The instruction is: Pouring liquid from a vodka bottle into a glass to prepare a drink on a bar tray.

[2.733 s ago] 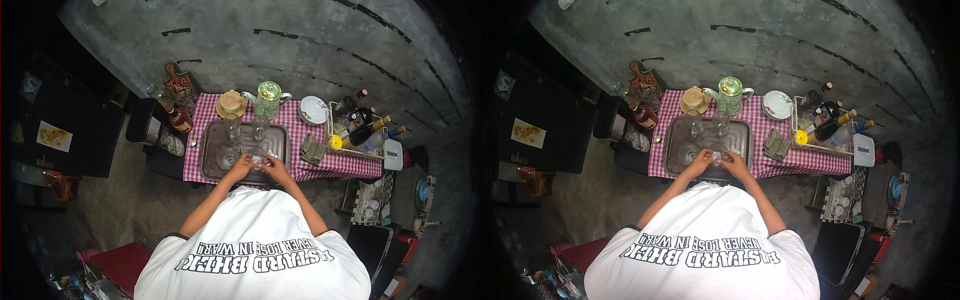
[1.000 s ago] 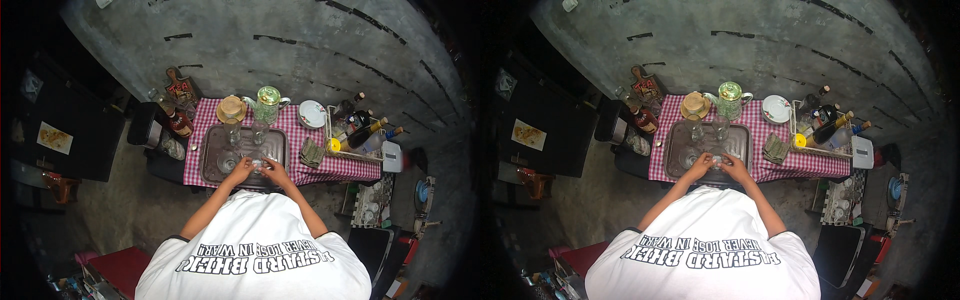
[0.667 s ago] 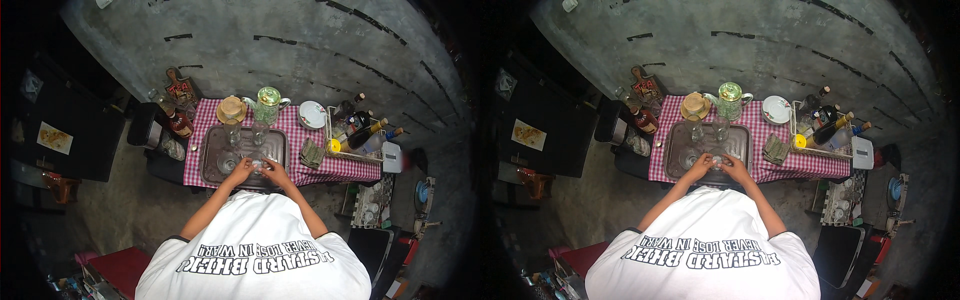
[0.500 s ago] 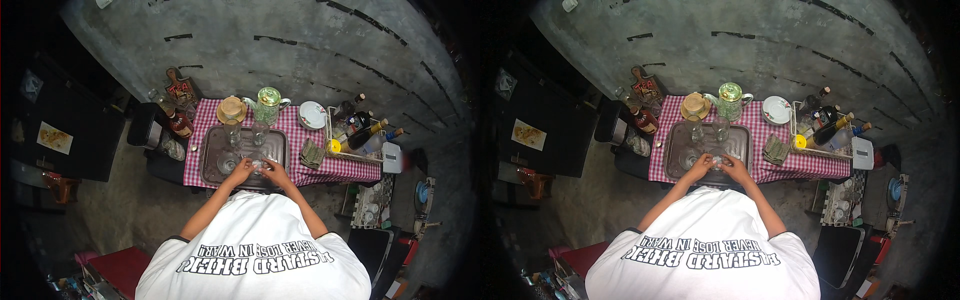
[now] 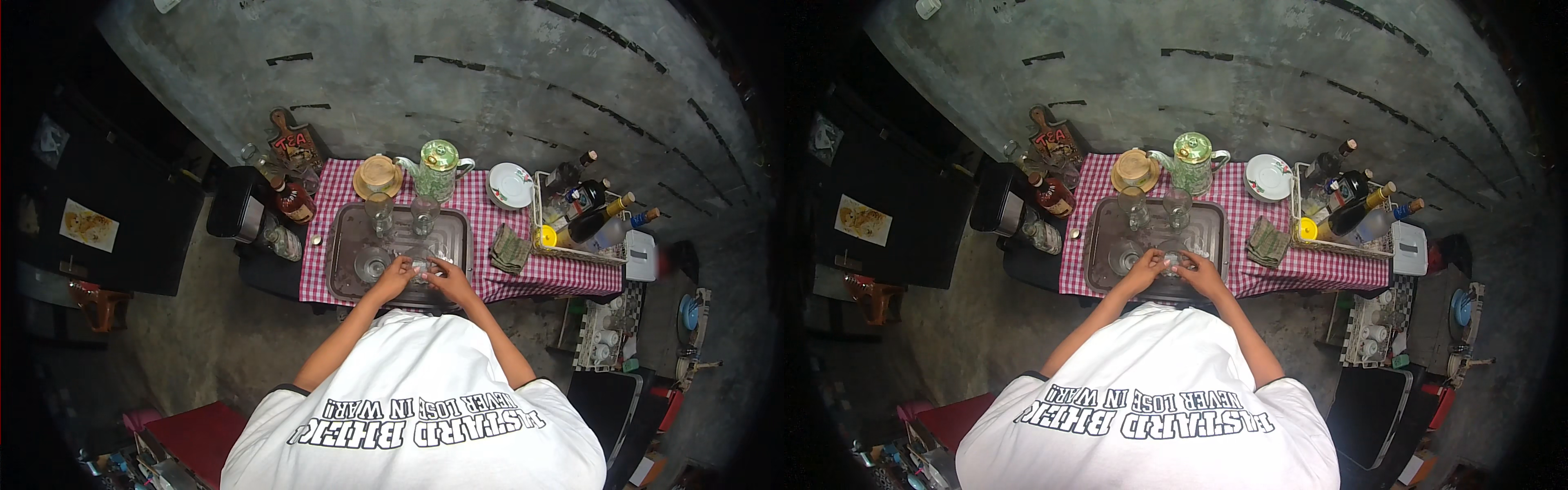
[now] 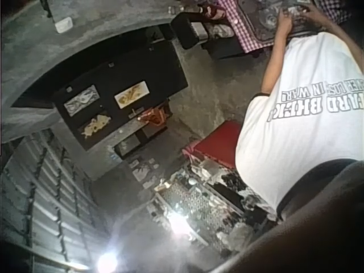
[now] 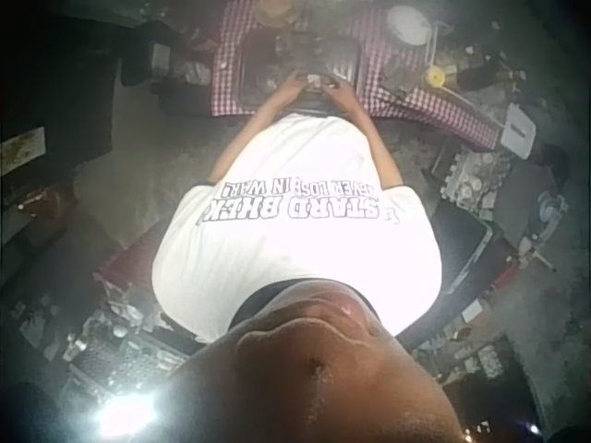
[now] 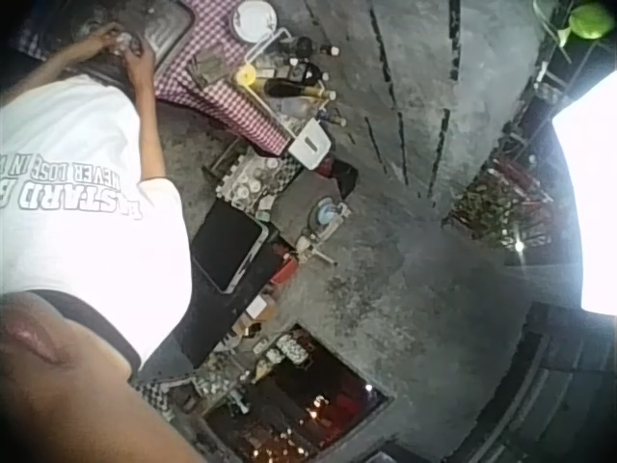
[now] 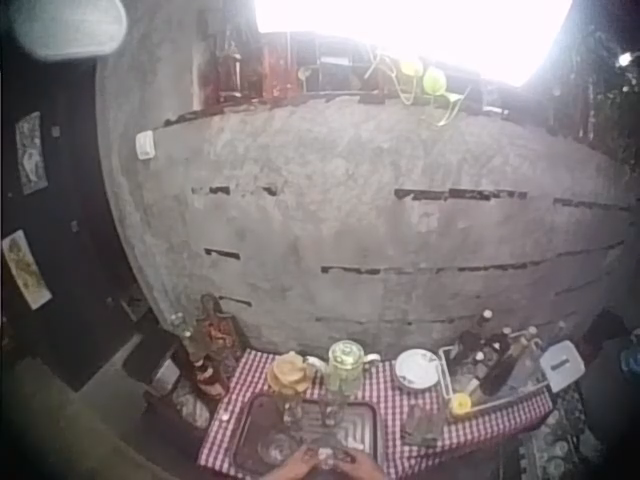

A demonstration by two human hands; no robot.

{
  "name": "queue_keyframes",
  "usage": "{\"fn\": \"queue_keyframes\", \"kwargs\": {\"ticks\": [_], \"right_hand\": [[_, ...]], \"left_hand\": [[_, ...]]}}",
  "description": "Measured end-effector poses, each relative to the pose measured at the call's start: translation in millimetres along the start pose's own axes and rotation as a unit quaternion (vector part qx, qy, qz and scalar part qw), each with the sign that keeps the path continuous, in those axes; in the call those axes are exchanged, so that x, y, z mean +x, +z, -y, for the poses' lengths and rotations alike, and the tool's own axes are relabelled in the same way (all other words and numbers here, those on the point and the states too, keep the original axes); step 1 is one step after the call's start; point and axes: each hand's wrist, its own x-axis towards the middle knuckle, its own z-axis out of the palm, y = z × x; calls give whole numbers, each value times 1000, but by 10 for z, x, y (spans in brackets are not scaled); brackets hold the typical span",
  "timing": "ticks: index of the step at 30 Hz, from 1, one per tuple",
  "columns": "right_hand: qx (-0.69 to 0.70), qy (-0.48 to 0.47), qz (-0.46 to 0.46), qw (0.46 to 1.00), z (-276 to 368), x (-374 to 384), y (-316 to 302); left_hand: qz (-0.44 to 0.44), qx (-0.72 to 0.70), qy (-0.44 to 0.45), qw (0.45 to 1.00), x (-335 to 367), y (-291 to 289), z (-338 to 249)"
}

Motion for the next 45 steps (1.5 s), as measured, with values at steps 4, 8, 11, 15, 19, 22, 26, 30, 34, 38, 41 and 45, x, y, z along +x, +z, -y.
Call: {"fn": "queue_keyframes", "kwargs": {"ticks": [4, 8, 11, 15, 19, 22, 26, 30, 34, 38, 41, 45], "right_hand": [[5, -5, 1, 1000, -86, 32, -13], [6, -5, 4, 1000, -95, 33, -8], [6, 1, -2, 1000, -103, 28, -12], [13, 1, -2, 1000, -46, 12, 8], [10, 5, -1, 1000, 10, -15, 5], [19, 3, -11, 1000, 4, -19, 17], [-10, -4, -14, 1000, -13, -15, 12], [1, -11, -12, 1000, -37, -7, 24], [6, -11, -6, 1000, -72, 19, 13], [7, -5, -7, 1000, -75, 19, -1], [23, -8, -10, 1000, -64, 18, 4], [23, -5, -5, 1000, -11, -2, 16]], "left_hand": [[7, -33, -6, 999, -12, 14, -21], [1, -10, 3, 1000, -4, 7, 2], [7, -12, 2, 1000, 0, 15, 5], [3, -13, 5, 1000, 25, 2, 63], [2, -15, 5, 1000, 16, 11, 46], [4, -11, 4, 1000, -8, 12, -4], [2, -12, 1, 1000, -27, 16, -24], [3, -14, 9, 1000, -25, 14, -3], [-9, 0, 15, 1000, -1, 17, 22], [-9, -4, 9, 1000, -10, 22, -17], [1, -8, 9, 1000, -6, 19, -27], [-7, -6, 9, 1000, 21, 13, 54]]}}
